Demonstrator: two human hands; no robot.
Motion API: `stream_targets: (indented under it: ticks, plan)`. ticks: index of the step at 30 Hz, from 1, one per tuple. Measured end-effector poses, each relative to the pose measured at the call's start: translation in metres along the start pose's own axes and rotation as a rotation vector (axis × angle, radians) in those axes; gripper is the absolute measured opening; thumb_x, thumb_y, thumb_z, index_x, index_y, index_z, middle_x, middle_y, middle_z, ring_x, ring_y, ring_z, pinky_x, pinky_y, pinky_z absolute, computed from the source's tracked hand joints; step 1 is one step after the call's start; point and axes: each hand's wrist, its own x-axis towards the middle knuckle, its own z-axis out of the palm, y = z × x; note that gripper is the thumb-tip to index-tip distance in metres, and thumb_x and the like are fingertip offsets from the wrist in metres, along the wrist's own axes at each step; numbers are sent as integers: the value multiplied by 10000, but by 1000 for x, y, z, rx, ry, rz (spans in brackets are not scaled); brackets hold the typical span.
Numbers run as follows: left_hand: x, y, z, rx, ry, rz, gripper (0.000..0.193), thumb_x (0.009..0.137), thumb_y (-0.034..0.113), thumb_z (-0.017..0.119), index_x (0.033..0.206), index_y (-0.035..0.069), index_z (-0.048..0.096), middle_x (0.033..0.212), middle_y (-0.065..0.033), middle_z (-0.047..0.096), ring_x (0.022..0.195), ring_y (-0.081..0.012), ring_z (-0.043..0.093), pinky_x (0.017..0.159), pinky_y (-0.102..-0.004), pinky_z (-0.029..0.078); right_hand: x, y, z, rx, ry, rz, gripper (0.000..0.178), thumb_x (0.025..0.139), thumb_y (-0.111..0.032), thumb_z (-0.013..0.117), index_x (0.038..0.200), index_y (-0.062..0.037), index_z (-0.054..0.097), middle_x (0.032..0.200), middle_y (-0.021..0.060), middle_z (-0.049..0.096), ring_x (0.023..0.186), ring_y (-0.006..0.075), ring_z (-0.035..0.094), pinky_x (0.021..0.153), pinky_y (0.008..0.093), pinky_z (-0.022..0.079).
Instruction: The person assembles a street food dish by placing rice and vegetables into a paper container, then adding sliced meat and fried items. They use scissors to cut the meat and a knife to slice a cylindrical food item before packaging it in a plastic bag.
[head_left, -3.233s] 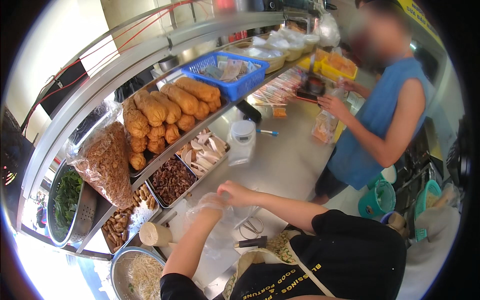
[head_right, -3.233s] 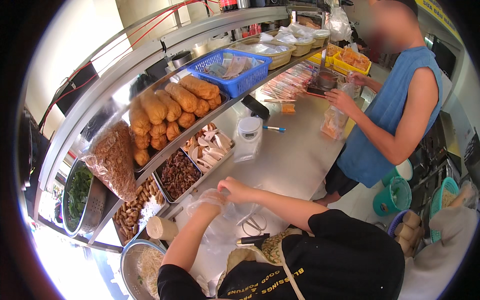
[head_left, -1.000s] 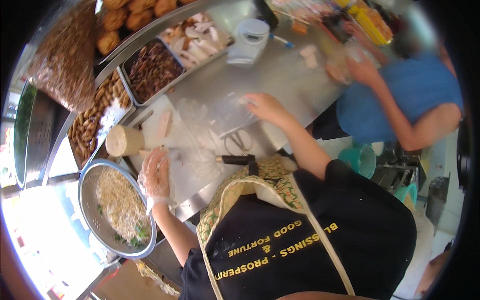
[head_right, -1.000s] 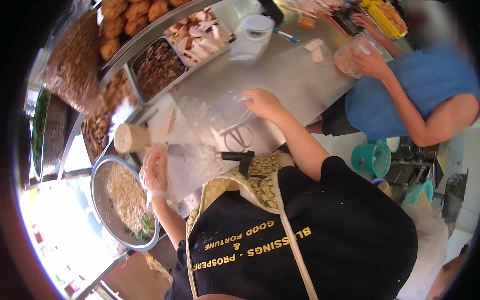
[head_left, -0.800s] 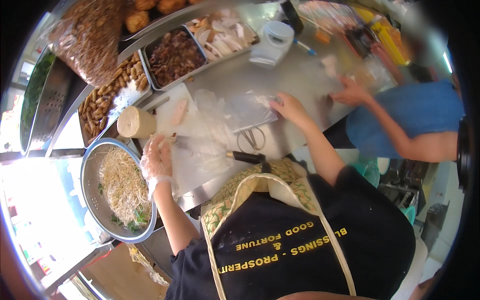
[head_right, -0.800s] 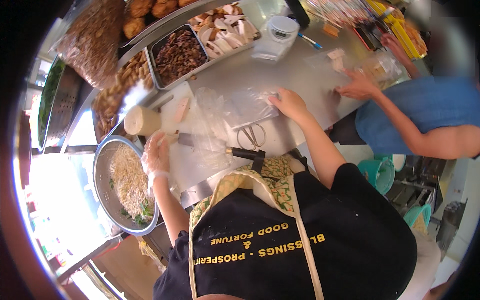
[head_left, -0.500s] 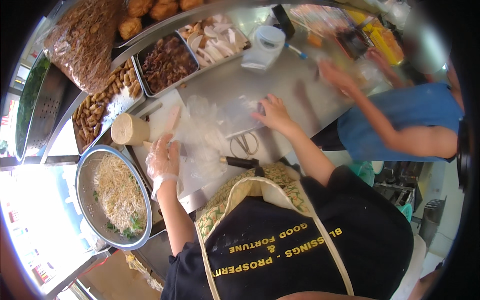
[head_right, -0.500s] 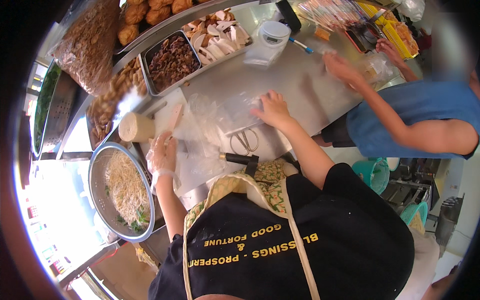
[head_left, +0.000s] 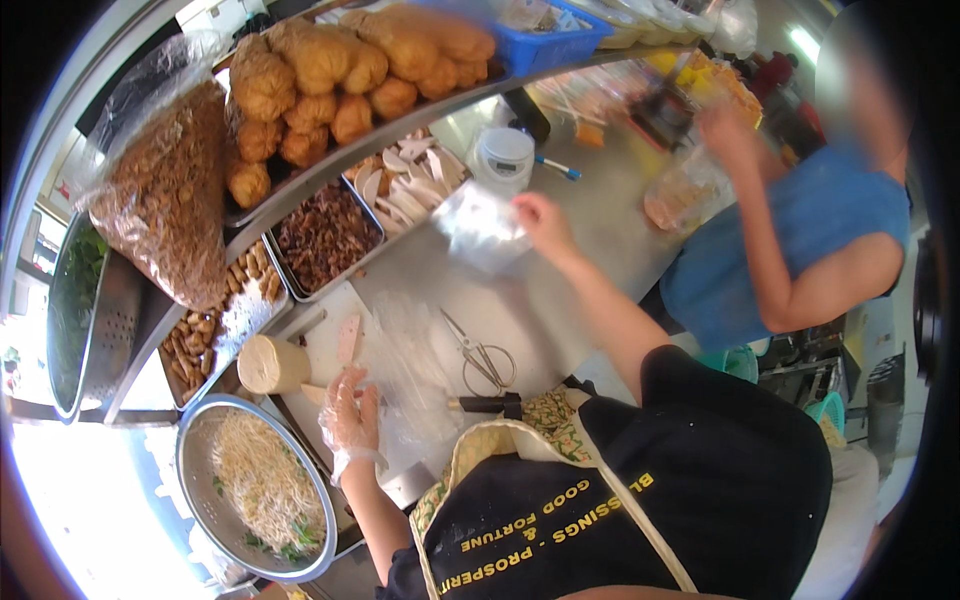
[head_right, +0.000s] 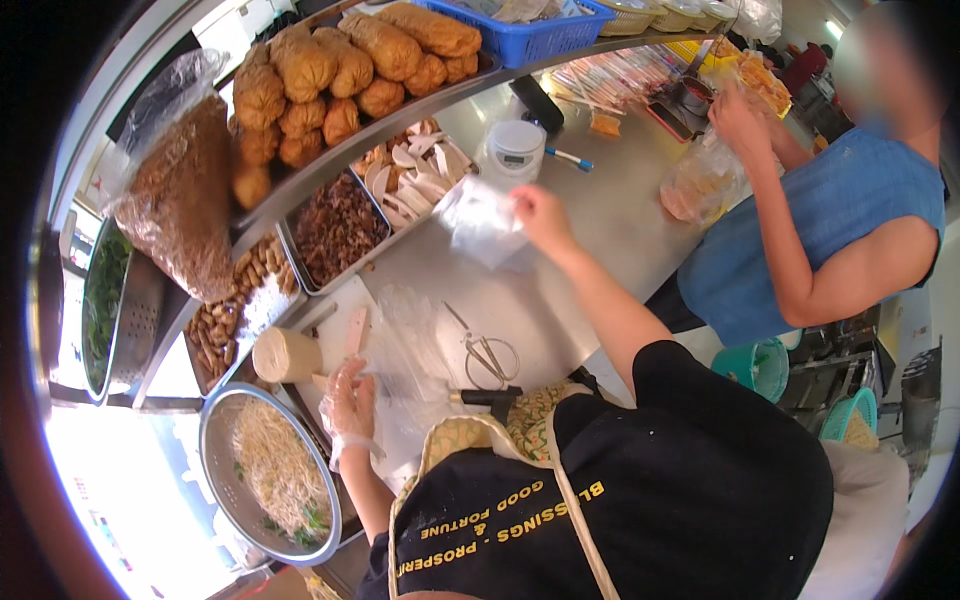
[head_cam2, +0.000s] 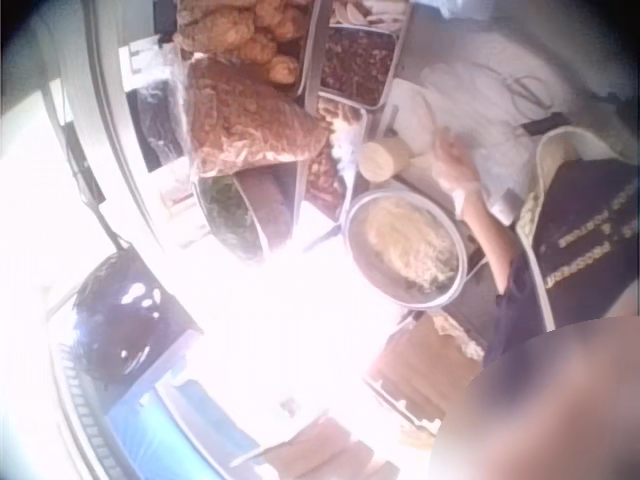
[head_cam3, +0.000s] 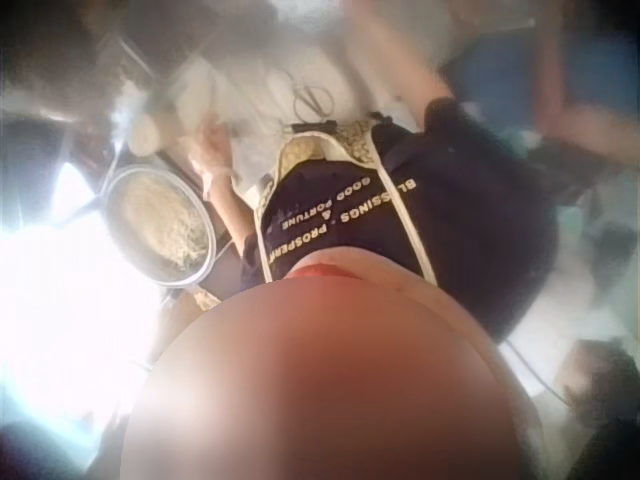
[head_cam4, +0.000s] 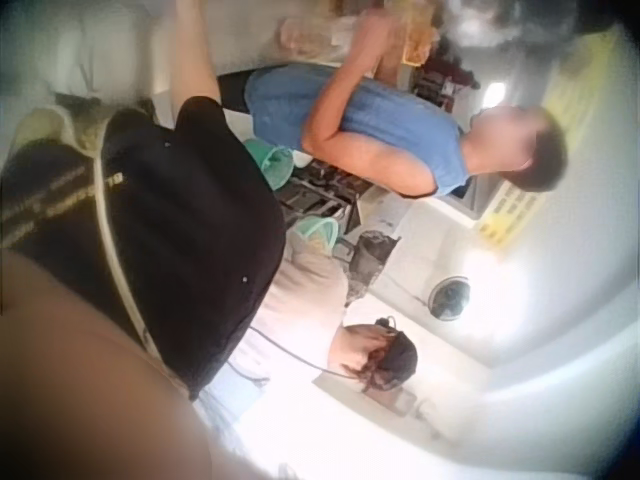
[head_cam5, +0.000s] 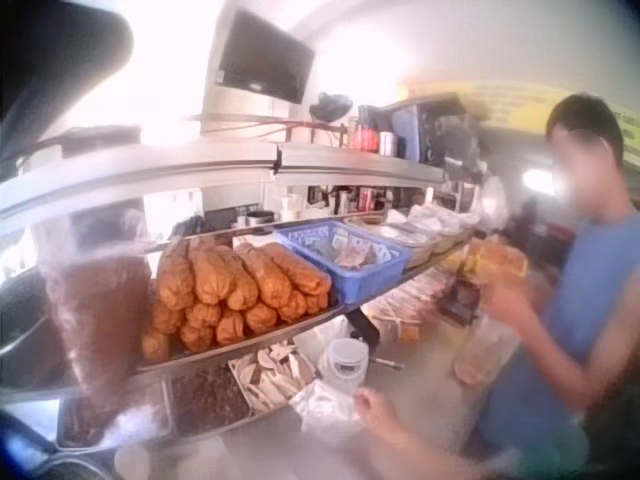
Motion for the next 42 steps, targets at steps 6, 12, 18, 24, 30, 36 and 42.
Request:
stream_targets:
  ticks: [6, 12, 18, 24, 30, 36, 42]
  plan:
    - [7, -1, -3, 8, -16, 8, 280, 902, 106, 690, 1181, 117, 667, 1224, -107, 661, 822, -223, 672, 743, -363, 552, 102, -21, -31, -178, 384, -322, 223, 904, -52, 586, 1104, -105, 669, 864, 168, 706, 799, 328, 697, 695, 414, 532]
    - [20, 8, 3, 51, -57, -81, 280, 904, 105, 684, 1183, 118, 668, 1213, -111, 667, 816, -234, 670, 742, -371, 554, 136, 21, 52, -228, 206, -175, 183, 925, -115, 563, 1064, -93, 680, 924, 173, 716, 864, 366, 699, 753, 456, 539]
    - [3, 8, -16, 141, 39, 16, 255, 928, 145, 664, 1183, 146, 673, 1228, -125, 669, 847, -250, 693, 732, -384, 559, 135, 68, 60, -498, -245, -4, 180, 892, -163, 593, 868, -65, 742, 926, 193, 703, 887, 370, 678, 784, 458, 535]
    - [-4, -13, -19, 243, 54, -182, 263, 922, 196, 659, 1182, 157, 668, 1184, -146, 670, 921, -313, 684, 829, -442, 537, 65, 30, 52, -487, -52, -333, 158, 901, -139, 620, 1001, -76, 725, 880, 147, 649, 821, 347, 640, 735, 448, 519]
    - [71, -17, 28, 417, -14, -346, 351, 964, 361, 582, 1260, 183, 646, 1176, -171, 683, 1103, -373, 646, 933, -471, 516, -77, -49, 71, 14, -702, -6, 223, 902, -162, 622, 1084, -67, 709, 911, 154, 697, 783, 294, 670, 724, 400, 530]
    - [130, -35, 52, 581, -237, -363, 510, 916, 503, 616, 1308, 177, 640, 1159, -174, 709, 1086, -381, 660, 963, -478, 501, -160, -117, 74, -122, -1437, -446, 524, 861, -330, 741, 1298, -84, 589, 1064, 113, 683, 913, 304, 681, 762, 414, 551]
    - [151, -70, 41, -222, -81, -543, 495, 955, 472, 565, 1290, 117, 646, 1139, -192, 713, 1083, -373, 666, 956, -467, 510, -173, -119, 93, -249, -1206, -755, 536, 759, -328, 805, 1151, -75, 541, 1019, 139, 656, 885, 316, 703, 685, 452, 560]
